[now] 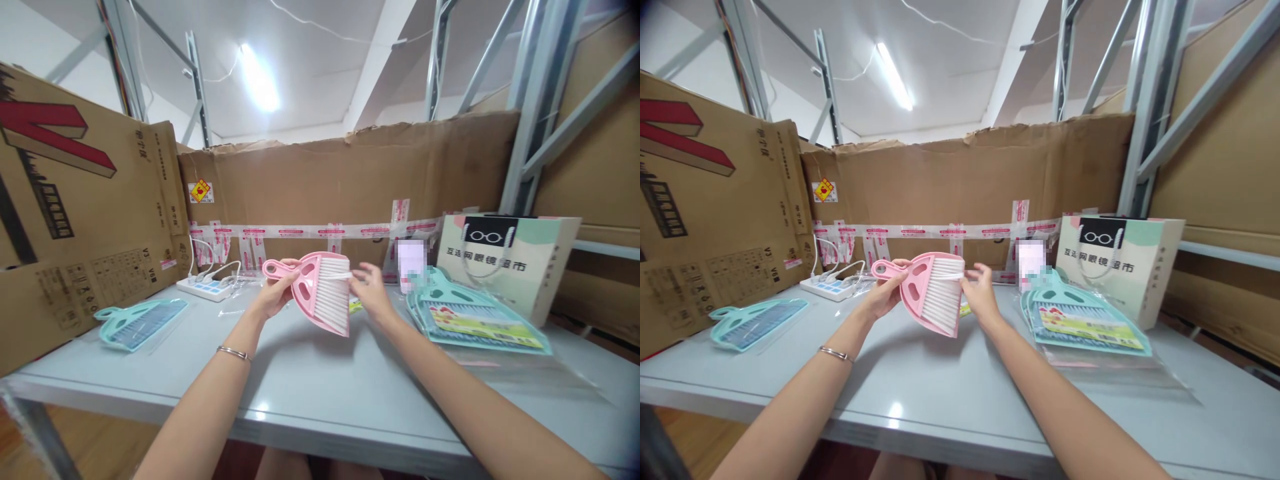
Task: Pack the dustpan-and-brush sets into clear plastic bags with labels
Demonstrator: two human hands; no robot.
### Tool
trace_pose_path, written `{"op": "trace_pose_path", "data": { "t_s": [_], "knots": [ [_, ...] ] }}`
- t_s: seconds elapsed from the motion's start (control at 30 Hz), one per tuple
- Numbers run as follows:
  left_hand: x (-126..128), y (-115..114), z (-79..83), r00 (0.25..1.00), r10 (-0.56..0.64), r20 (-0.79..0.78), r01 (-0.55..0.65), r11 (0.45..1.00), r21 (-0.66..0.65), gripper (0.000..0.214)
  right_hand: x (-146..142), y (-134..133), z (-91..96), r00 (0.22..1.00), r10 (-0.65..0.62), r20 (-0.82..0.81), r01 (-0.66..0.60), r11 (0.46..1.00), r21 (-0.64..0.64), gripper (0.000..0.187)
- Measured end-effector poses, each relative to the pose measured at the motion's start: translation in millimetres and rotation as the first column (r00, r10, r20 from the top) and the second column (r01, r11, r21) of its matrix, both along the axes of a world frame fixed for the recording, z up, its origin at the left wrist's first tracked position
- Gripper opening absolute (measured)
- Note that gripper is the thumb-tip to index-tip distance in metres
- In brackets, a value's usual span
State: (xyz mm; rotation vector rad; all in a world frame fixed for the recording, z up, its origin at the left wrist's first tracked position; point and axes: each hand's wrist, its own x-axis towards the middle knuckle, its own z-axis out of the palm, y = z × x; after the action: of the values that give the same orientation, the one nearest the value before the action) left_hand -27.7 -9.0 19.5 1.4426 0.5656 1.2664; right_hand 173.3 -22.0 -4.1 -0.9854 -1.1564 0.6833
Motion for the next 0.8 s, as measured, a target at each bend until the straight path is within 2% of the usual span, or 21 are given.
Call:
{"op": "trace_pose_path", "data": {
  "t_s": [0.03, 0.07, 0.1, 0.13, 0.2, 0.27, 0.37, 0.5, 0.7, 0.8],
  "knots": [
    [1.7, -0.4, -0.6, 1.000, 0.018, -0.017, -0.018, 1.000, 0.006, 0.043, -1.7, -4.5, 2.5, 0.986, -0.135, 0.096, 0.117, 0.979, 0.168, 0.033],
    [4.0, -1.0, -1.4, 0.999, 0.020, -0.037, -0.019, 1.000, 0.012, 0.041, -3.9, -9.2, 5.0, 0.950, -0.241, 0.199, 0.168, 0.931, 0.324, 0.031],
    [6.7, -1.7, -2.3, 0.999, 0.005, -0.054, -0.004, 1.000, 0.018, 0.039, -6.7, -13.8, 7.1, 0.899, -0.308, 0.312, 0.153, 0.887, 0.436, 0.028],
    [9.3, -2.4, -3.2, 0.998, -0.019, -0.067, 0.021, 0.999, 0.025, 0.038, -10.2, -17.8, 8.6, 0.839, -0.339, 0.426, 0.101, 0.866, 0.490, 0.027],
    [13.0, -3.4, -4.6, 0.995, -0.062, -0.073, 0.065, 0.997, 0.044, 0.037, -18.2, -23.1, 9.5, 0.725, -0.329, 0.604, 0.004, 0.880, 0.475, 0.028],
    [13.7, -3.2, -4.8, 0.995, -0.065, -0.072, 0.070, 0.995, 0.067, 0.035, -25.2, -24.7, 8.9, 0.671, -0.311, 0.673, -0.021, 0.899, 0.437, 0.029],
    [9.5, -1.2, -2.4, 0.996, -0.032, -0.088, 0.040, 0.994, 0.098, 0.036, -30.2, -24.1, 8.9, 0.666, -0.349, 0.659, -0.005, 0.881, 0.472, 0.022],
    [2.0, 0.2, 2.3, 0.988, -0.068, -0.136, 0.087, 0.986, 0.140, 0.043, -29.0, -24.4, 12.2, 0.680, -0.380, 0.627, -0.030, 0.840, 0.541, 0.022],
    [2.8, -7.7, 8.9, 0.962, -0.158, -0.222, 0.199, 0.964, 0.176, 0.065, -25.1, -25.3, 9.4, 0.754, -0.286, 0.591, -0.104, 0.836, 0.538, 0.022],
    [5.1, -13.6, 13.7, 0.943, -0.184, -0.277, 0.245, 0.948, 0.203, 0.061, -23.8, -24.6, 7.4, 0.763, -0.240, 0.601, -0.159, 0.831, 0.533, 0.021]
  ]
}}
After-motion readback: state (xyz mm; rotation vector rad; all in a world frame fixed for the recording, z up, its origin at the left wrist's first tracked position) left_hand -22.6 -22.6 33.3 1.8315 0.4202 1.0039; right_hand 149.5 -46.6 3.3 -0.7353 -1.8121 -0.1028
